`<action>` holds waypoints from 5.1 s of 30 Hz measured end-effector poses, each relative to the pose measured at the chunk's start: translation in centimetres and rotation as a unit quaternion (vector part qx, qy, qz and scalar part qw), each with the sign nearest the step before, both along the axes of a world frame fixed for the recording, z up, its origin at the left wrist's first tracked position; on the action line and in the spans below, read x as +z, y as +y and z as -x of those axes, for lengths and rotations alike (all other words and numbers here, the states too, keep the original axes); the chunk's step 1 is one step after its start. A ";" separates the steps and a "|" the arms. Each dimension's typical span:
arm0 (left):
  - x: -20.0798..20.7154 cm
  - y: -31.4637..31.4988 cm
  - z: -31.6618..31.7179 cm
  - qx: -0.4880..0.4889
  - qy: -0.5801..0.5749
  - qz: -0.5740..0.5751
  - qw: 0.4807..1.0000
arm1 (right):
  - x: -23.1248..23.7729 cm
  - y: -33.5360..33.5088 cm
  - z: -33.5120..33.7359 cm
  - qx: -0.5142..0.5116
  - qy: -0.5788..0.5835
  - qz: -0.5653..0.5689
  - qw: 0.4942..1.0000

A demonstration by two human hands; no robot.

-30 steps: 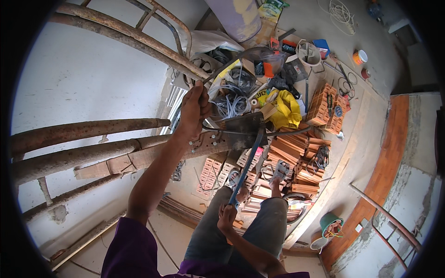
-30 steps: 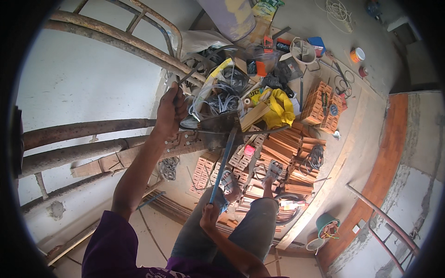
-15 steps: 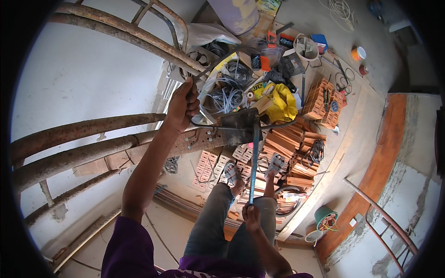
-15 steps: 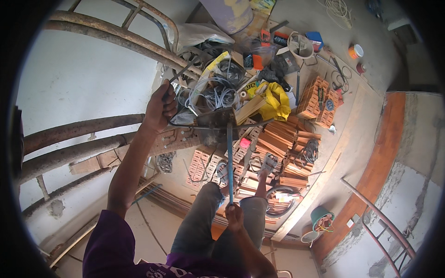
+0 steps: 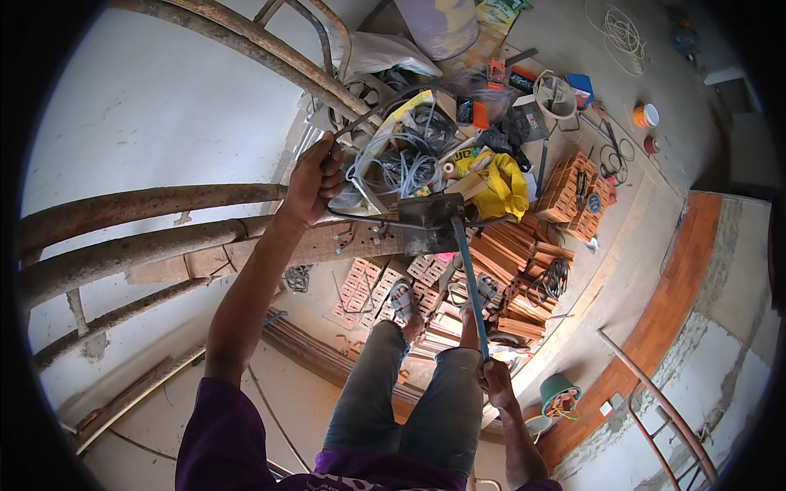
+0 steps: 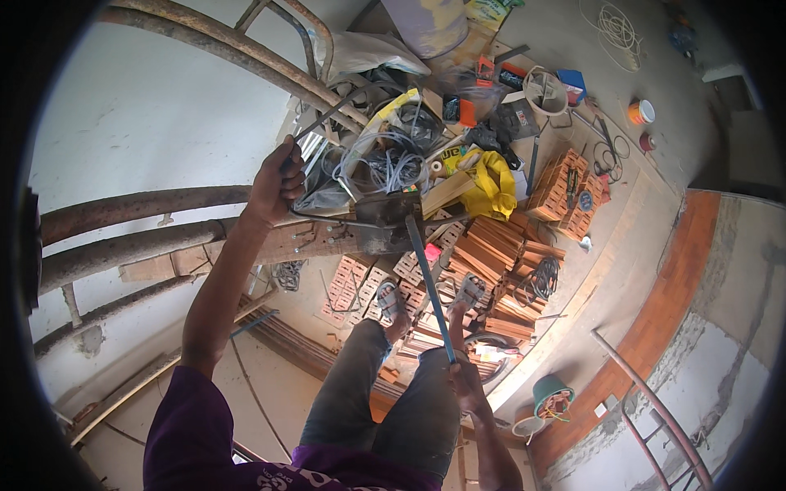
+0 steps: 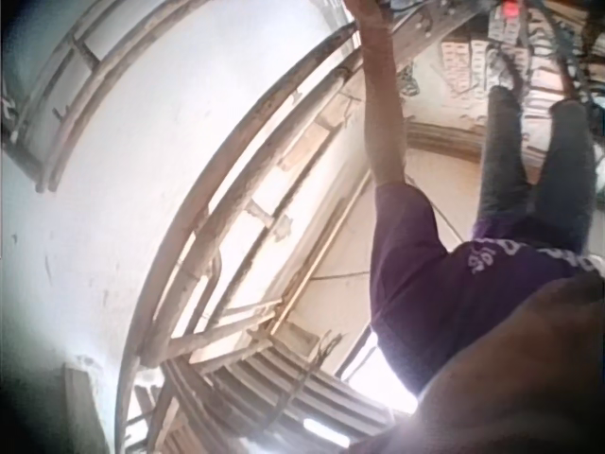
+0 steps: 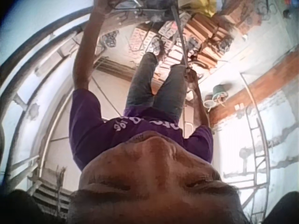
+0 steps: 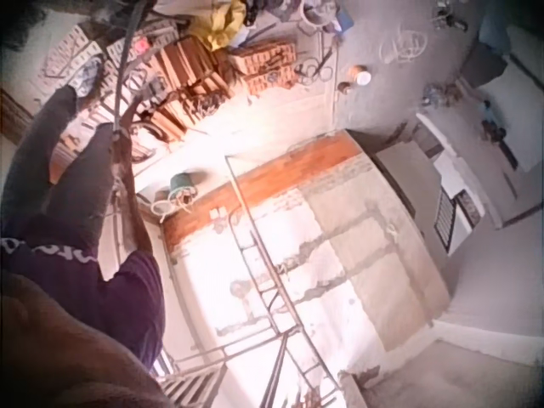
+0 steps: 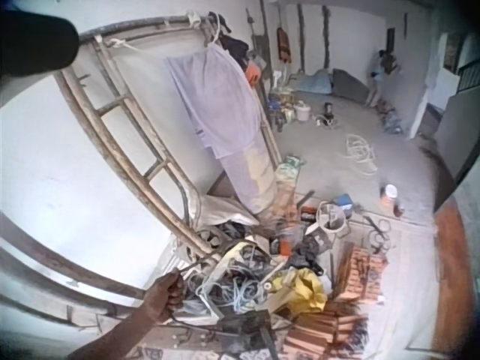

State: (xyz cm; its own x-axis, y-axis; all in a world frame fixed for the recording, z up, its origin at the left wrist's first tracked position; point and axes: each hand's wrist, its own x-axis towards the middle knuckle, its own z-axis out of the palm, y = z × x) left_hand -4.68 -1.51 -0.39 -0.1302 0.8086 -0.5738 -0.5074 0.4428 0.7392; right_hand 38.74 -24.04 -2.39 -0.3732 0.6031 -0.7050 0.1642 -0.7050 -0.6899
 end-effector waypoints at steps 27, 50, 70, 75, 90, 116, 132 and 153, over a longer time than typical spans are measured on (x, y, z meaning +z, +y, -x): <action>-0.1 1.2 -0.9 -0.029 0.055 -0.043 0.997 | -4.1 -9.9 17.0 -0.248 0.136 0.008 0.959; -1.7 1.1 -0.5 -0.036 -0.036 -0.004 0.999 | -4.4 -8.9 14.4 -0.210 -0.003 -0.095 0.973; -1.7 0.4 -1.6 -0.013 0.018 -0.046 0.999 | -4.6 -11.2 21.7 -0.307 0.036 -0.051 0.950; -1.2 0.9 -1.0 -0.025 0.019 -0.040 0.999 | -4.4 -10.3 20.3 -0.289 0.043 -0.047 0.955; -1.6 0.4 -1.5 -0.002 -0.013 -0.028 1.000 | -3.4 -6.7 9.9 -0.105 -0.071 -0.153 0.980; -2.4 0.2 -1.6 -0.013 -0.064 -0.025 0.998 | -3.9 -7.9 11.5 -0.157 -0.083 -0.131 0.975; -2.4 0.5 -1.6 -0.011 -0.054 -0.008 0.998 | -3.5 -5.5 4.4 -0.074 -0.027 -0.065 0.995; -2.5 -0.1 -2.2 0.011 -0.031 -0.032 0.999 | -5.0 -10.1 15.6 -0.229 -0.017 -0.104 0.968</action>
